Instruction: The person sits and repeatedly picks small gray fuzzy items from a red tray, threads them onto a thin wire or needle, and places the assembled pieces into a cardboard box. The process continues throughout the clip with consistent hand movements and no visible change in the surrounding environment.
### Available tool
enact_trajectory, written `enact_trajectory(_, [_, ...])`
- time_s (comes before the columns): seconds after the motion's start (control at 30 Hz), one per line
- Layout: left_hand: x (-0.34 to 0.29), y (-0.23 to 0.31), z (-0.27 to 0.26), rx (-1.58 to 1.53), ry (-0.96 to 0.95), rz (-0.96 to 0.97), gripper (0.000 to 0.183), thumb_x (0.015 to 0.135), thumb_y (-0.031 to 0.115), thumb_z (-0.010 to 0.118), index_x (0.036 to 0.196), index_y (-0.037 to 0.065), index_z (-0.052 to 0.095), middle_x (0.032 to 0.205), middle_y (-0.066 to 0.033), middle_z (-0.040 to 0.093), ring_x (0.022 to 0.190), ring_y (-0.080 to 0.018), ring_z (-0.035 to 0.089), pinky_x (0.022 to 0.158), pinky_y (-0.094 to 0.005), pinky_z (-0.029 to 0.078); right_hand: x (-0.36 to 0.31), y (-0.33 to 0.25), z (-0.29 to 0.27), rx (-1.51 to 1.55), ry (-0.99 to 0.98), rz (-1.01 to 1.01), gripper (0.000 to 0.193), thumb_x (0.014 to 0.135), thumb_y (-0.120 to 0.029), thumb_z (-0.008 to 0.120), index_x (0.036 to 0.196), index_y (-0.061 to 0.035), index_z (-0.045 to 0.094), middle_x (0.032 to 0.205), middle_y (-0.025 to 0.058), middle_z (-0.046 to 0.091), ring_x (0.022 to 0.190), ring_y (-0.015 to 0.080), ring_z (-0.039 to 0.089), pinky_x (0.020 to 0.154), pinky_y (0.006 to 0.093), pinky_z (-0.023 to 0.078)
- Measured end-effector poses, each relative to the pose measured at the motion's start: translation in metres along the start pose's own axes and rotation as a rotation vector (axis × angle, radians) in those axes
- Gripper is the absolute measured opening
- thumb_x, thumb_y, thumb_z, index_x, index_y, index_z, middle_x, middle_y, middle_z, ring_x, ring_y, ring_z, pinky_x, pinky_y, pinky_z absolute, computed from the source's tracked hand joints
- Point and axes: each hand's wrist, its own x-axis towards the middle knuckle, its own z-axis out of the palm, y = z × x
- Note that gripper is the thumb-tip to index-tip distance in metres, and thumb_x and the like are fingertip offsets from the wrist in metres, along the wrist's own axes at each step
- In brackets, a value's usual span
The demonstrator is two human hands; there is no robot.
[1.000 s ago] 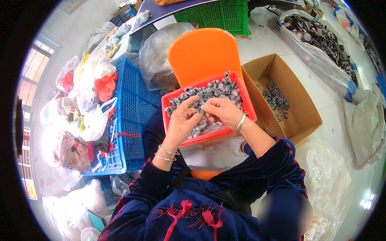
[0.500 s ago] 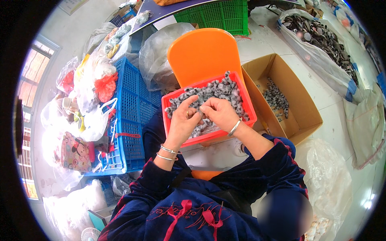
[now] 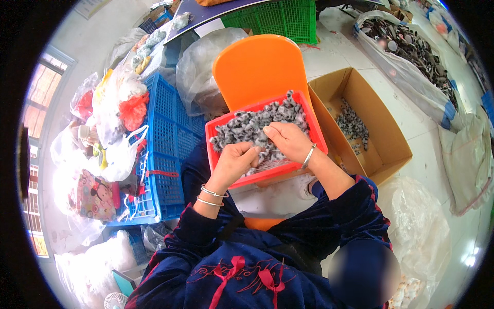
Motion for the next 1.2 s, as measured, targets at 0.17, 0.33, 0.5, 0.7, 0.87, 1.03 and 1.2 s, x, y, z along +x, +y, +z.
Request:
enact_trajectory(0.17, [0.000, -0.001, -0.002, -0.109, -0.031, 0.014, 0.027, 0.096, 0.018, 0.056, 0.075, 0.003, 0.062, 0.060, 0.0069, 0.046, 0.054, -0.0011, 0.035, 0.048, -0.0197, 0.027, -0.001, -0.004, -0.007, -0.019, -0.080, -0.013, 0.043, 0.101, -0.030, 0.047, 0.069, -0.0015, 0.053, 0.060, 0.0026, 0.051, 0.056, 0.0112, 0.047, 0.054, 0.0298, 0.041])
enact_trajectory(0.33, [0.000, 0.002, -0.003, -0.105, -0.063, 0.020, 0.025, 0.096, 0.019, 0.056, 0.078, 0.003, 0.064, 0.060, 0.0079, 0.044, 0.053, -0.0006, 0.033, 0.047, -0.0194, 0.026, -0.002, -0.010, -0.009, -0.024, -0.066, -0.091, 0.042, 0.100, -0.029, 0.049, 0.068, -0.0018, 0.052, 0.057, 0.0013, 0.049, 0.054, 0.0105, 0.047, 0.052, 0.0288, 0.040])
enact_trajectory(0.5, [0.002, 0.009, 0.001, -0.108, -0.059, -0.001, 0.026, 0.096, 0.018, 0.056, 0.078, 0.001, 0.063, 0.059, 0.0082, 0.043, 0.052, -0.0005, 0.032, 0.047, -0.0193, 0.025, -0.003, -0.014, -0.013, -0.043, -0.030, -0.139, 0.042, 0.100, -0.026, 0.049, 0.065, -0.0021, 0.048, 0.054, 0.0027, 0.046, 0.050, 0.0110, 0.044, 0.049, 0.0293, 0.039])
enact_trajectory(0.7, [0.012, 0.018, 0.007, -0.068, -0.047, 0.017, 0.024, 0.096, 0.017, 0.057, 0.082, 0.000, 0.065, 0.060, 0.0080, 0.042, 0.054, -0.0013, 0.033, 0.048, -0.0199, 0.026, -0.003, -0.018, -0.019, -0.140, 0.034, -0.180, 0.036, 0.098, -0.020, 0.051, 0.067, -0.0007, 0.048, 0.057, 0.0056, 0.047, 0.055, 0.0125, 0.048, 0.052, 0.0308, 0.040])
enact_trajectory(0.87, [0.030, 0.018, 0.007, -0.106, 0.087, 0.230, 0.021, 0.096, 0.017, 0.057, 0.104, 0.001, 0.067, 0.078, 0.0022, 0.061, 0.069, -0.0025, 0.050, 0.060, -0.0186, 0.040, -0.002, -0.018, -0.047, -0.176, 0.272, -0.309, 0.025, 0.097, -0.017, 0.052, 0.082, 0.0001, 0.062, 0.066, 0.0080, 0.056, 0.063, 0.0118, 0.050, 0.057, 0.0324, 0.043])
enact_trajectory(1.03, [0.054, -0.016, -0.029, -0.150, 0.223, 0.204, 0.027, 0.095, 0.019, 0.060, 0.115, 0.002, 0.065, 0.096, -0.0004, 0.067, 0.082, -0.0039, 0.057, 0.070, -0.0193, 0.045, -0.015, 0.007, -0.163, -0.424, 0.809, 0.046, 0.035, 0.093, -0.031, 0.064, 0.078, 0.0005, 0.065, 0.060, -0.0009, 0.040, 0.059, 0.0071, 0.036, 0.053, 0.0257, 0.034])
enact_trajectory(1.2, [0.080, -0.103, -0.040, 0.156, 0.205, 0.082, 0.023, 0.087, 0.015, 0.064, 0.101, -0.003, 0.069, 0.085, -0.0007, 0.067, 0.076, -0.0082, 0.059, 0.069, -0.0228, 0.047, -0.002, 0.044, -0.147, -0.602, 0.577, 0.094, 0.039, 0.087, -0.034, 0.069, 0.070, 0.0006, 0.062, 0.059, 0.0054, 0.052, 0.056, 0.0118, 0.050, 0.056, 0.0302, 0.044])
